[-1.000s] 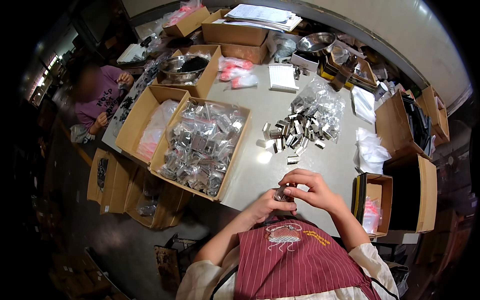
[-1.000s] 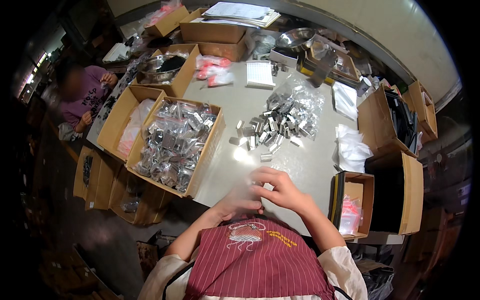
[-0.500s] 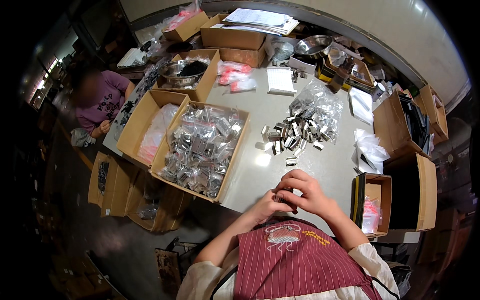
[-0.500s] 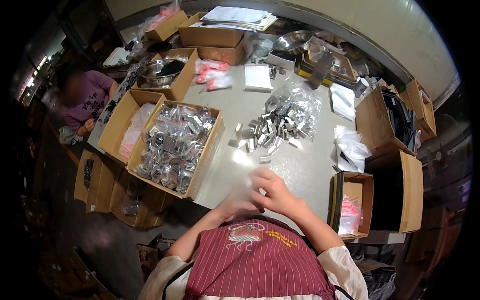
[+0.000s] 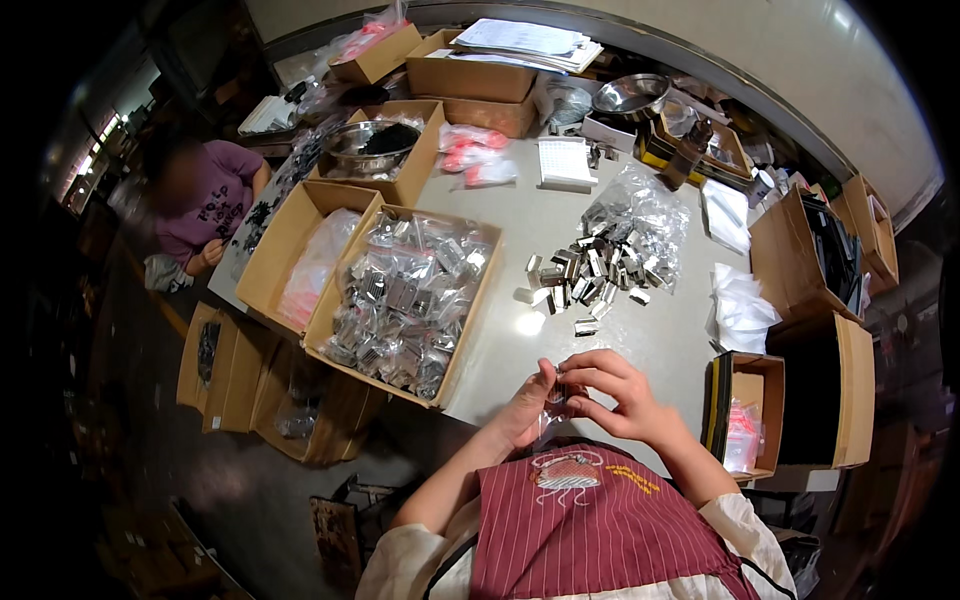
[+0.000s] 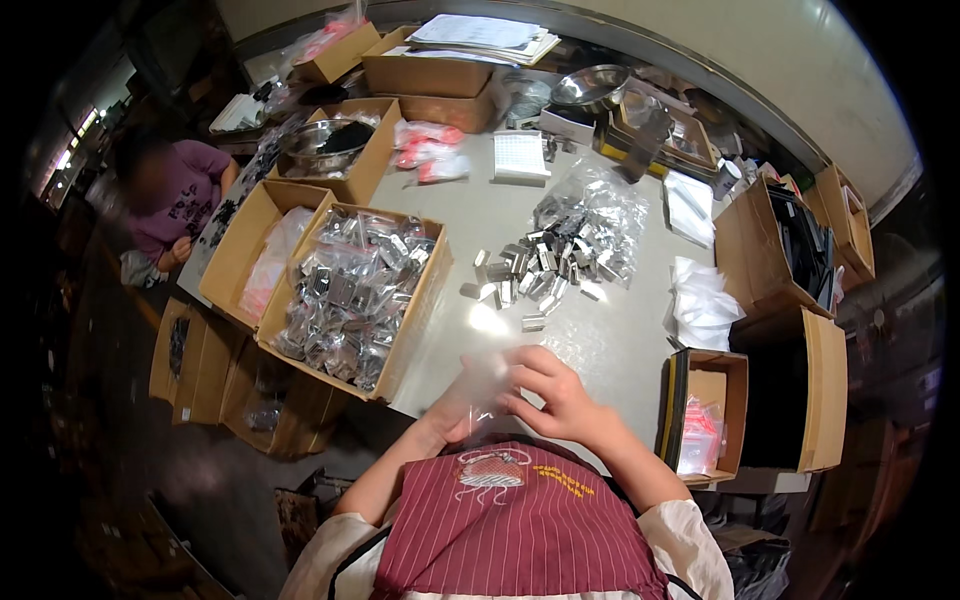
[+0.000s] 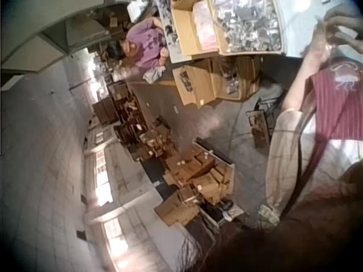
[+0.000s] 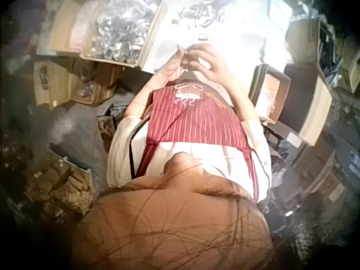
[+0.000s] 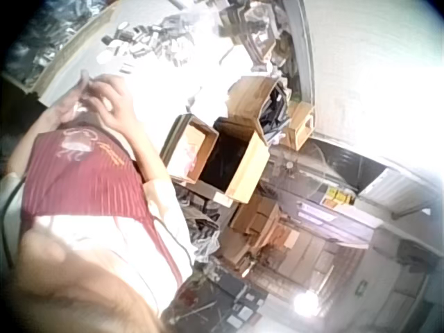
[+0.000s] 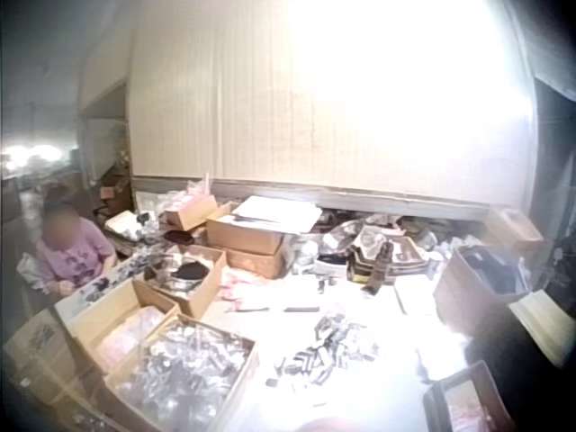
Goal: The person picks small metallic rectangular parts from a pile on the table, places each into a small clear plastic bag, and sets the bagged part into a cardboard box. The person repeats this one-at-a-time handling throughout the clip.
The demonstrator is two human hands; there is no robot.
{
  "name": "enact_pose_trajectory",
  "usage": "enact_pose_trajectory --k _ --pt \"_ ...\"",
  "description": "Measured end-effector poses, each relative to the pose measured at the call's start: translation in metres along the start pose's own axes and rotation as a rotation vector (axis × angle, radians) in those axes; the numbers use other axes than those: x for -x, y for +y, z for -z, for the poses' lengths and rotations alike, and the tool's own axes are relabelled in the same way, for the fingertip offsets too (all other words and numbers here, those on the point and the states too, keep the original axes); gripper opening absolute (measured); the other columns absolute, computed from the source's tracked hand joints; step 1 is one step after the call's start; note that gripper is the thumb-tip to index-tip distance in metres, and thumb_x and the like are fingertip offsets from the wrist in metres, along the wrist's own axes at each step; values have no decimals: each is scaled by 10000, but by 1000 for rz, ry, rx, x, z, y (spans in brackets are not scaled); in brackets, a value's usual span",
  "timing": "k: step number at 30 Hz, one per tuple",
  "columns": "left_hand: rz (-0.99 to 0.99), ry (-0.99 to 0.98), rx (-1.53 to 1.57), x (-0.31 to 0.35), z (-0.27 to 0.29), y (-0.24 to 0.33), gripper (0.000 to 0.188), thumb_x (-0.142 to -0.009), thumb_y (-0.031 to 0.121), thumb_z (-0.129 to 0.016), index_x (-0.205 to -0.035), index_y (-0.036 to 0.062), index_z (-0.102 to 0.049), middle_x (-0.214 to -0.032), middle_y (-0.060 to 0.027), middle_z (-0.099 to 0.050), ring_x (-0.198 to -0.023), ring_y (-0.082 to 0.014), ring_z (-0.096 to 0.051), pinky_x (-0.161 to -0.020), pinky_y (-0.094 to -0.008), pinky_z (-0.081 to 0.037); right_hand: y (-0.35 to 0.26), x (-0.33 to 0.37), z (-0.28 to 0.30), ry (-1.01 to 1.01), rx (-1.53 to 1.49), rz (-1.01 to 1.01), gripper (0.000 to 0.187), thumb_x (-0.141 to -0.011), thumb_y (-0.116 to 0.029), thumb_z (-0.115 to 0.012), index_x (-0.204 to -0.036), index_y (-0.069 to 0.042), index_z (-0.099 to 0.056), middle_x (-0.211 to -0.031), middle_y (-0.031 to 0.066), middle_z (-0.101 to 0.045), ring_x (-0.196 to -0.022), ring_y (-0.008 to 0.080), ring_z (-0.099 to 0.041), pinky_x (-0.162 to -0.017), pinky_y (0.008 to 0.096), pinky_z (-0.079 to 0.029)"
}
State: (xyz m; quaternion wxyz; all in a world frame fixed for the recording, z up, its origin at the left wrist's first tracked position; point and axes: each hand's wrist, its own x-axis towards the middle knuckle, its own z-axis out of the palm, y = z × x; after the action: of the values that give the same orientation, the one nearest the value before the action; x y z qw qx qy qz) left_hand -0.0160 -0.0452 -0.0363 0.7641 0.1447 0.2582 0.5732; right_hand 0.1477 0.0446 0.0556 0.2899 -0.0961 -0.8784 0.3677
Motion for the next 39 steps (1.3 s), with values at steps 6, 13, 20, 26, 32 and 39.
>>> enact_pose_trajectory --k 6,13,20,26,32,39 --pt "21 90 14 2 -21 6 760 -846 801 -448 -1095 100 -606 -973 0 -622 -907 -119 -633 -762 -277 -515 4 5 -16 48 174 55 278 -756 -59 -770 -1026 -40 -705 -1173 155 -636 -1069 328 -612 -911 410 -484" --pt "-47 148 20 3 -36 8 751 -903 781 -374 -1148 101 -579 -1001 0 -617 -916 -110 -628 -771 -263 -520 1 6 -27 116 213 51 283 -751 -33 -748 -1025 -27 -678 -1186 158 -627 -1090 335 -596 -919 430 -474" --pt "-68 186 -19 4 -44 9 753 -937 768 -325 -1170 95 -569 -1021 -18 -620 -918 -88 -625 -769 -263 -526 6 8 -27 77 183 25 460 -651 -2 -725 -1093 12 -596 -1214 205 -563 -1105 418 -548 -933 469 -481" --pt "-85 211 -73 1 -36 2 692 -994 697 -261 -1200 104 -551 -1054 -15 -599 -979 -103 -587 -832 -279 -485 -6 3 -29 106 235 -6 239 -752 17 -719 -956 -12 -599 -1182 163 -614 -1049 352 -598 -886 417 -488" --pt "-54 244 -134 -1 -25 -4 678 -1044 629 -167 -1278 105 -527 -1189 -34 -573 -1151 -153 -556 -1009 -346 -459 -2 3 -29 39 237 -22 242 -762 17 -702 -955 -13 -560 -1134 152 -604 -1028 346 -574 -861 412 -480" --pt "-38 176 -157 -11 10 -11 713 -1029 661 -165 -1171 88 -563 -1071 -12 -586 -1018 -132 -571 -928 -311 -472 22 12 -45 -43 269 21 230 -775 0 -676 -982 -32 -582 -986 109 -602 -934 315 -588 -858 403 -481"
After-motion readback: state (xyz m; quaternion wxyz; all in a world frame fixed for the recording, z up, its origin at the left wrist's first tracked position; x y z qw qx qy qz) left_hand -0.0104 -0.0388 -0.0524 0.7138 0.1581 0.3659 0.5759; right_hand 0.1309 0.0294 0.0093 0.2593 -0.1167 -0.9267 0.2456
